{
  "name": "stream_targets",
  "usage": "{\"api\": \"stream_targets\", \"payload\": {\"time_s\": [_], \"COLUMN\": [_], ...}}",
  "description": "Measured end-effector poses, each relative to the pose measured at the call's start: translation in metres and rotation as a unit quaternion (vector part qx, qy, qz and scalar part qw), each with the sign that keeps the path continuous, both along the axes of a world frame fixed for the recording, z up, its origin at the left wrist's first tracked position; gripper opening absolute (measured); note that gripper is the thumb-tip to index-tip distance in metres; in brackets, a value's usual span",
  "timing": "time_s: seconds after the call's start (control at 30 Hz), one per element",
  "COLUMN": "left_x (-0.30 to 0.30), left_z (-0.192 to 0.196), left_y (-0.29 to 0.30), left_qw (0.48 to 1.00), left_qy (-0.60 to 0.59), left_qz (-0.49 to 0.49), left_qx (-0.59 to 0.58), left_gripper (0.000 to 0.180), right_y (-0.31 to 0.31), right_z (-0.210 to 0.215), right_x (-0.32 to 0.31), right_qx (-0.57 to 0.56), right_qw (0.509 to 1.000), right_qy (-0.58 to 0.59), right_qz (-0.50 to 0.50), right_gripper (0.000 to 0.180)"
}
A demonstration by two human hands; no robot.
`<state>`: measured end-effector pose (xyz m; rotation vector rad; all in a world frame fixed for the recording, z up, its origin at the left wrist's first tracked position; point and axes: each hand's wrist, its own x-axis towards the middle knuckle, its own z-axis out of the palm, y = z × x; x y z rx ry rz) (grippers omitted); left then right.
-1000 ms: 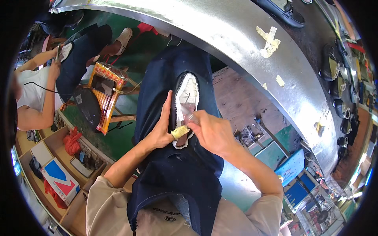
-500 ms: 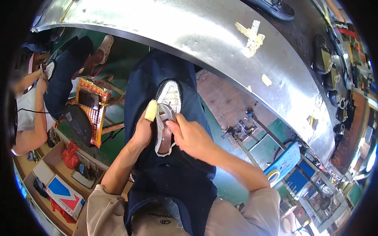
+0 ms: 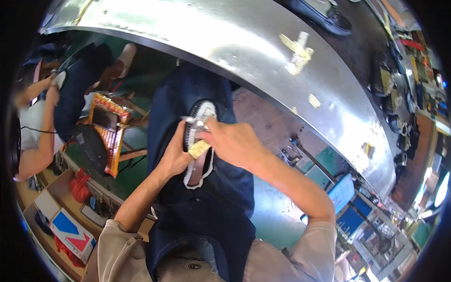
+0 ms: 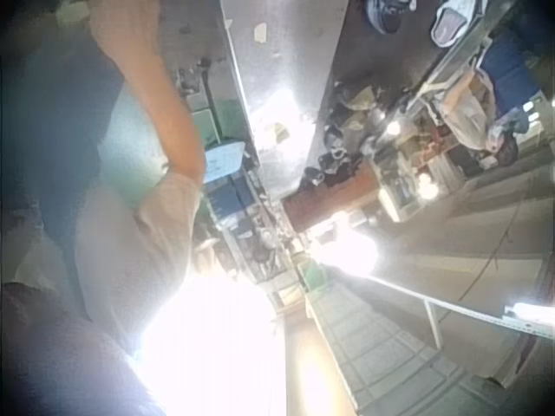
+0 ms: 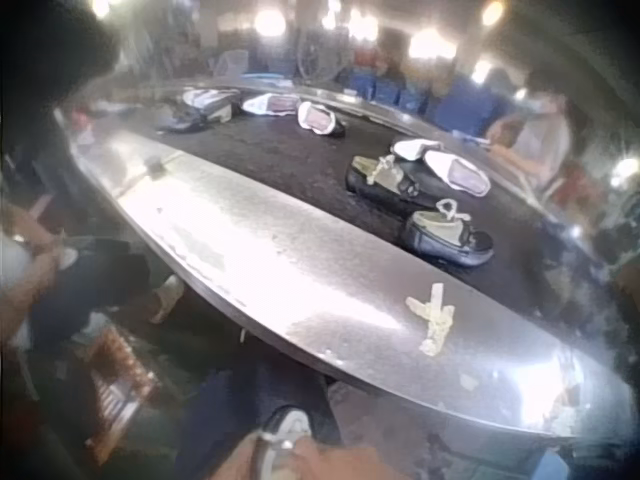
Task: The recorder is assembling and finishing shoes at a factory workstation, using tools to refine the edges and shape of the shoe soles.
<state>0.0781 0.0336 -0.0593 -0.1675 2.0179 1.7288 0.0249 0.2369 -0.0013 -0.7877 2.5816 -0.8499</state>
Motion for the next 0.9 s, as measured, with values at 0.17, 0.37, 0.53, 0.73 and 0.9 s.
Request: {"api": "stream_targets", "payload": {"time_s": [0.17,0.37,0.53,0.73,0.9], "left_x": [-0.002,-0.003,-0.007,0.024,0.015], "left_z": [0.012,-0.003,0.017,-0.040,-0.031], "left_y": [0.000,-0.017,-0.022,0.011,-0.005], "left_qw": [0.993,0.992,0.920,0.856,0.812], "left_qy": [0.021,-0.093,-0.195,-0.299,-0.312], "left_qz": [-0.046,0.079,0.218,0.318,0.290], "left_qx": [-0.109,-0.007,0.261,0.276,0.399], "left_gripper": [0.088,0.067,0.060,0.079,0.074], "right_y": [0.001,0.005,0.020,0.014,0.011], "right_z": [0.007,-0.018,-0.042,-0.040,-0.041], "right_x": [0.005,0.015,0.048,0.052,0.045], "right_qx": [0.004,-0.048,-0.141,-0.080,-0.096], "right_qw": [1.000,0.981,0.896,0.916,0.912], "right_qy": [0.009,-0.126,-0.274,-0.241,-0.234], "right_qz": [-0.005,-0.140,-0.321,-0.310,-0.324], "right_gripper": [0.029,0.024,0.029,0.033,0.033]}}
